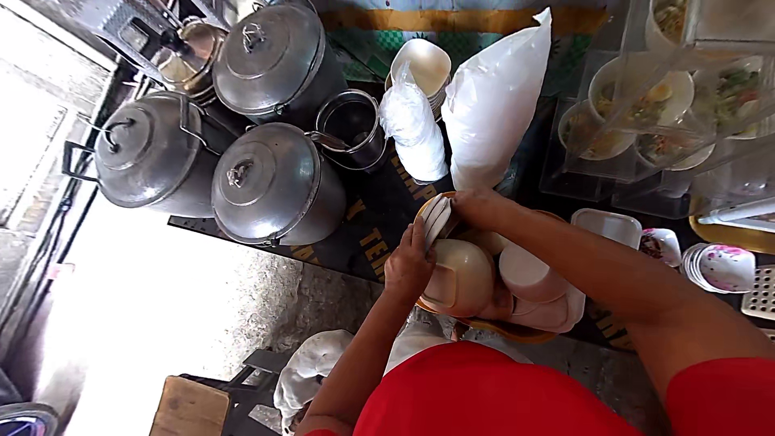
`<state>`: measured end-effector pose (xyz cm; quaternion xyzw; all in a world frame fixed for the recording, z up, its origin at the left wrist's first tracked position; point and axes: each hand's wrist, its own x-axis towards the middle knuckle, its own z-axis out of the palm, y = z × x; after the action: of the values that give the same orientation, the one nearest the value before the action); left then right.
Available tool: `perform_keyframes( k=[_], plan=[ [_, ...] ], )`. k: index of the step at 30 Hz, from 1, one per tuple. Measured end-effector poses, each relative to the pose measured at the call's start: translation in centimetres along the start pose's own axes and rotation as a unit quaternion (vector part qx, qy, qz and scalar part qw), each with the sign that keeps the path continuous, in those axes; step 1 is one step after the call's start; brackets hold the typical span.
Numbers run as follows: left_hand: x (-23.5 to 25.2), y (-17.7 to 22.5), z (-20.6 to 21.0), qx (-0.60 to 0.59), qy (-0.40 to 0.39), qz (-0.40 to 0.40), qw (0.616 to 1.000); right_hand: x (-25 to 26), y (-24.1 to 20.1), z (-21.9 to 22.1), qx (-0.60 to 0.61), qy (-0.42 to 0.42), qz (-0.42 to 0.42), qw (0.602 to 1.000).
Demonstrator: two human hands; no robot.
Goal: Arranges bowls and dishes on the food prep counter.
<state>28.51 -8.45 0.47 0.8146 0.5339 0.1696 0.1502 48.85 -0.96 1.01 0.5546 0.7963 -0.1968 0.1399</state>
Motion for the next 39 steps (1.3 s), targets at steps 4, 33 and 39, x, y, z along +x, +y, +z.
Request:
perform_keyframes(
  k=[4, 33, 39],
  plan=[
    [0.8, 0.0, -0.4, -0.002, -0.032, 0.011, 0.999, -1.9, 0.2, 0.9, 0.005, 0.096, -0.019, 0.995],
    [1.2, -2.0, -0.6, -0.063, -0.009, 0.07, 0.996, -4.3, 6.3, 1.3, 0.043, 0.512, -0.147, 0.846],
    [1.3, -1.6, -1.0, -0.058, -0.031, 0.052, 0.996, -4.7, 7.1, 0.5, 0.053, 0.584, -0.147, 0.797]
  ],
)
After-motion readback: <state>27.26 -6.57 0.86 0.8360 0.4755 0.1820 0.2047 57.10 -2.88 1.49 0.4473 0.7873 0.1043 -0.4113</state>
